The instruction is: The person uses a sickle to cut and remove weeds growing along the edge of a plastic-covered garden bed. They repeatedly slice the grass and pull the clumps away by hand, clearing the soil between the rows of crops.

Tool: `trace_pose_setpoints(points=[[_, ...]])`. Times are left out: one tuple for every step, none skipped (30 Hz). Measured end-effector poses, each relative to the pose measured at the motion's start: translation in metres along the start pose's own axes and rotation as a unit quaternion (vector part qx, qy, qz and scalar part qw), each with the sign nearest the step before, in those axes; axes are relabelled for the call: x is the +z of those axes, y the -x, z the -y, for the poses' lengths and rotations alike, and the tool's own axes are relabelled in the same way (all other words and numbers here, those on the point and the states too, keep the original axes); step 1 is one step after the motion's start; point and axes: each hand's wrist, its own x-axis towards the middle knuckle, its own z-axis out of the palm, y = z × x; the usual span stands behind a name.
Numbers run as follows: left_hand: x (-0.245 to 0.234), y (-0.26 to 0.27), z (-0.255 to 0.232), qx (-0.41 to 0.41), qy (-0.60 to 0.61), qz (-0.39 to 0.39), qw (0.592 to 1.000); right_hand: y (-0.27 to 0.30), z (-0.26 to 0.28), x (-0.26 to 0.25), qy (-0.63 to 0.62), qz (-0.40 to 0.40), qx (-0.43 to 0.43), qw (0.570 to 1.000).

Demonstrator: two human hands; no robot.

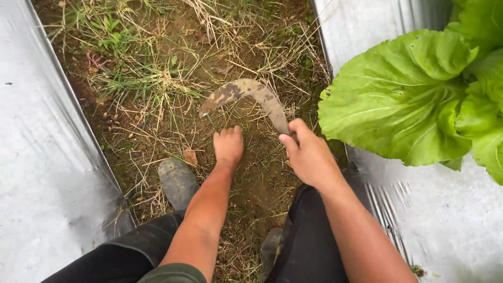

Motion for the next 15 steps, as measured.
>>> trace_pose_setpoints(points=[[0.003,-0.001,0.005,0.0,-0.003,-0.004,1.0,0.0,0.001,0.001,-0.002,-0.002,-0.004,1.0],[0.007,-0.001,0.011,-0.009,-0.02,-0.029,0.999,-0.002,0.003,0.002,-0.012,0.007,-0.011,1.0],[0.012,0.0,0.017,-0.019,-0.037,-0.053,0.998,-0.004,0.004,0.003,-0.021,0.015,-0.017,1.0],[0.003,-0.005,0.011,-0.022,-0.041,-0.055,0.997,-0.006,0.006,0.003,-0.021,0.017,-0.023,0.999],[-0.004,-0.009,0.005,-0.02,-0.044,-0.003,0.999,-0.007,0.007,0.003,-0.076,0.031,-0.035,0.996],[-0.011,-0.008,-0.001,-0.014,-0.047,0.055,0.997,-0.007,0.007,0.006,-0.134,0.045,-0.042,0.989],[-0.017,-0.018,-0.003,-0.014,-0.051,0.058,0.997,-0.011,0.007,0.01,-0.137,0.048,-0.041,0.989],[-0.024,-0.026,-0.008,-0.019,-0.064,0.093,0.993,-0.013,0.006,0.013,-0.239,0.048,-0.061,0.968],[-0.03,-0.034,-0.014,-0.024,-0.077,0.128,0.988,-0.014,0.005,0.017,-0.338,0.047,-0.079,0.937],[-0.018,-0.034,-0.011,-0.023,-0.079,0.13,0.988,-0.016,0.003,0.019,-0.34,0.048,-0.078,0.936],[-0.006,-0.034,-0.007,0.021,-0.063,0.079,0.995,-0.018,0.001,0.022,-0.378,0.039,-0.08,0.921],[0.005,-0.032,-0.004,0.061,-0.046,0.029,0.997,-0.02,0.0,0.024,-0.414,0.033,-0.082,0.906],[0.004,-0.033,-0.003,0.058,-0.047,0.032,0.997,-0.023,-0.006,0.024,-0.414,0.038,-0.081,0.906],[0.003,-0.035,0.001,0.059,-0.032,0.05,0.996,-0.027,-0.012,0.025,-0.413,0.034,-0.076,0.907],[0.001,-0.038,0.004,0.06,-0.017,0.067,0.996,-0.03,-0.017,0.026,-0.411,0.03,-0.071,0.908]])
